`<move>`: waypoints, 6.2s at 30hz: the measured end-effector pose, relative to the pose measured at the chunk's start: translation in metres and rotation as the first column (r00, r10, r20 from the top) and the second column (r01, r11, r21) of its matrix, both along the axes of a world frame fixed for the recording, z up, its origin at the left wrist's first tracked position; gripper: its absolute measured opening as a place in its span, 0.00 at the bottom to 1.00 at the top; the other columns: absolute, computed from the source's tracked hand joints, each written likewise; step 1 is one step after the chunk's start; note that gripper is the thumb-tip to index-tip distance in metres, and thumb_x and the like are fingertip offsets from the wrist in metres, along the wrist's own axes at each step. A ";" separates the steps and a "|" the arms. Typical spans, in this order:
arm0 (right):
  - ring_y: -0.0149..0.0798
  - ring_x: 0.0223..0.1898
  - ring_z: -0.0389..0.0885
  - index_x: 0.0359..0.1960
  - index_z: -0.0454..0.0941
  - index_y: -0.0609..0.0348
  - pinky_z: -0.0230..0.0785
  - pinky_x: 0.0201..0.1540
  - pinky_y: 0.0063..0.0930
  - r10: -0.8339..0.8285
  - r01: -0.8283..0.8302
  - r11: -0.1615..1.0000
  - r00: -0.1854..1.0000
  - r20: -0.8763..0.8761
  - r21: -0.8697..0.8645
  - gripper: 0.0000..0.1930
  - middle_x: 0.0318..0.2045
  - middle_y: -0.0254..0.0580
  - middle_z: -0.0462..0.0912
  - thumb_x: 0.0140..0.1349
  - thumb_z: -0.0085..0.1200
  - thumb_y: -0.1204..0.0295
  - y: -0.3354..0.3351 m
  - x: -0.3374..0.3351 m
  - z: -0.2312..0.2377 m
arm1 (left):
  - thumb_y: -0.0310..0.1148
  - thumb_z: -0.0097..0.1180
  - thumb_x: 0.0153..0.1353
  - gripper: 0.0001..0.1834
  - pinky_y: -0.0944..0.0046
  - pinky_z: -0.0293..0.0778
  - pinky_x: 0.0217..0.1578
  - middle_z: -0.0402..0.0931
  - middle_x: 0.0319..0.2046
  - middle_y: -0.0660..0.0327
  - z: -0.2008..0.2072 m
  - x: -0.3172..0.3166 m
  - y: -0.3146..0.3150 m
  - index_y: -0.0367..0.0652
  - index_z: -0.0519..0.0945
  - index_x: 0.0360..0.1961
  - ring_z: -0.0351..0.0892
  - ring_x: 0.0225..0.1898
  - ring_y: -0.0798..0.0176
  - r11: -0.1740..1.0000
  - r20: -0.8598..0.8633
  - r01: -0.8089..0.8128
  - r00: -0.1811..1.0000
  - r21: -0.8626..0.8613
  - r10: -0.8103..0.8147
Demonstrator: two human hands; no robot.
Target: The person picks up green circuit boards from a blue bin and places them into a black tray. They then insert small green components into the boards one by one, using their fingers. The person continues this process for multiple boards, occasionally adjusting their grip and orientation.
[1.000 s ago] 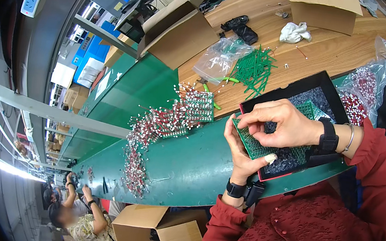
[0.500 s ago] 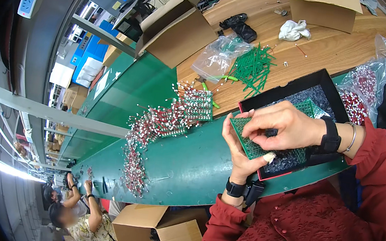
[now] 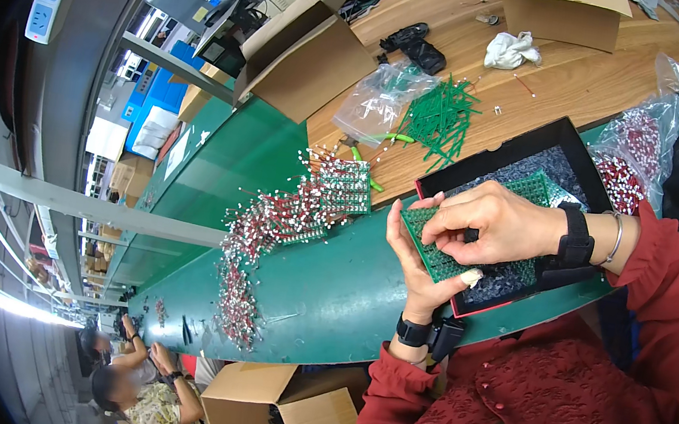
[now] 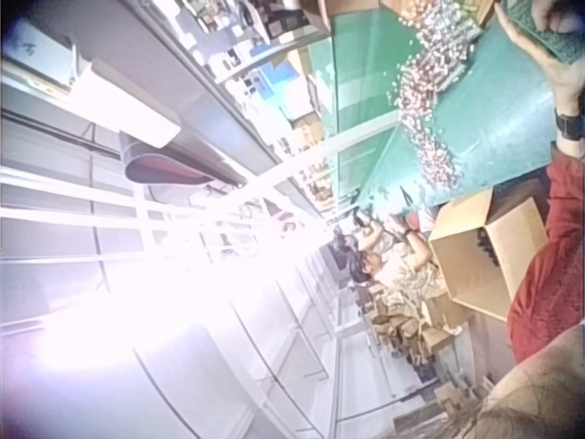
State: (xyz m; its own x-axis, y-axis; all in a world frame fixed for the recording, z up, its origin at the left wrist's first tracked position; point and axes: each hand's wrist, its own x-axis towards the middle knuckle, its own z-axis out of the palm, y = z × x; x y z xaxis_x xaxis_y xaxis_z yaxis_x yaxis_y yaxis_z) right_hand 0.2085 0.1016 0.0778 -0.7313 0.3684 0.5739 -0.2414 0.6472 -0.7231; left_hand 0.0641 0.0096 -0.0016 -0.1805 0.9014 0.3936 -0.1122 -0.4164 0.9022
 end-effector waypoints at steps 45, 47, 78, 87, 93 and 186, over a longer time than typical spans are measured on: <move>0.33 0.26 0.82 0.34 0.81 0.62 0.74 0.31 0.26 -0.062 0.068 0.986 0.997 0.047 -0.153 0.10 0.24 0.40 0.82 0.47 0.57 0.81 0.011 0.012 -0.001 | 0.47 0.82 0.27 0.76 0.46 0.62 0.63 0.61 0.59 0.52 0.006 0.005 0.007 0.48 0.38 0.70 0.65 0.62 0.48 0.993 0.153 -0.106 0.983 0.045 0.098; 0.34 0.26 0.82 0.34 0.81 0.62 0.74 0.31 0.26 -0.044 0.057 0.983 0.996 0.076 -0.177 0.10 0.24 0.40 0.83 0.47 0.57 0.81 0.011 0.012 -0.002 | 0.50 0.81 0.27 0.75 0.45 0.62 0.63 0.61 0.59 0.52 0.007 0.005 0.007 0.46 0.38 0.70 0.65 0.62 0.48 0.992 0.132 -0.122 0.984 0.037 0.116; 0.31 0.25 0.81 0.35 0.81 0.60 0.73 0.30 0.26 -0.021 0.052 0.976 0.989 0.145 -0.213 0.12 0.23 0.36 0.82 0.45 0.59 0.77 0.014 0.019 0.002 | 0.52 0.81 0.28 0.75 0.46 0.61 0.64 0.62 0.58 0.51 0.012 0.007 0.006 0.44 0.39 0.70 0.65 0.62 0.47 0.987 0.160 -0.158 0.975 0.028 0.151; 0.36 0.25 0.83 0.32 0.81 0.59 0.74 0.29 0.27 -0.085 0.090 0.996 0.985 0.151 -0.021 0.09 0.21 0.40 0.82 0.47 0.59 0.77 0.005 0.011 -0.007 | 0.50 0.81 0.28 0.75 0.46 0.62 0.63 0.62 0.58 0.50 0.007 0.004 0.010 0.44 0.39 0.70 0.65 0.62 0.46 0.984 0.116 -0.166 0.981 0.071 0.157; 0.33 0.25 0.81 0.34 0.81 0.62 0.75 0.29 0.24 -0.059 0.075 0.991 0.989 0.138 -0.115 0.10 0.26 0.38 0.82 0.47 0.59 0.81 0.013 0.019 -0.001 | 0.49 0.81 0.28 0.75 0.46 0.62 0.63 0.61 0.59 0.50 0.008 0.005 0.007 0.44 0.39 0.70 0.65 0.62 0.46 0.987 0.134 -0.160 0.979 0.027 0.155; 0.38 0.31 0.84 0.42 0.81 0.60 0.76 0.35 0.28 0.032 -0.040 0.992 0.997 -0.071 -0.123 0.15 0.30 0.43 0.83 0.50 0.59 0.79 -0.003 0.004 0.006 | 0.33 0.77 0.33 0.71 0.52 0.67 0.59 0.57 0.63 0.48 0.002 0.001 0.003 0.44 0.36 0.72 0.64 0.62 0.50 0.999 0.110 0.019 0.994 -0.033 -0.016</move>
State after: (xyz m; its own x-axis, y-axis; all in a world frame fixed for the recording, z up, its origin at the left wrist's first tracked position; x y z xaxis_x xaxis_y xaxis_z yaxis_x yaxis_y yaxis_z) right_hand 0.2129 0.0988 0.0837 -0.7060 0.4143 0.5744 -0.3147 0.5432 -0.7784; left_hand 0.0649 0.0130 0.0003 -0.2049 0.9173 0.3414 -0.2184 -0.3829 0.8976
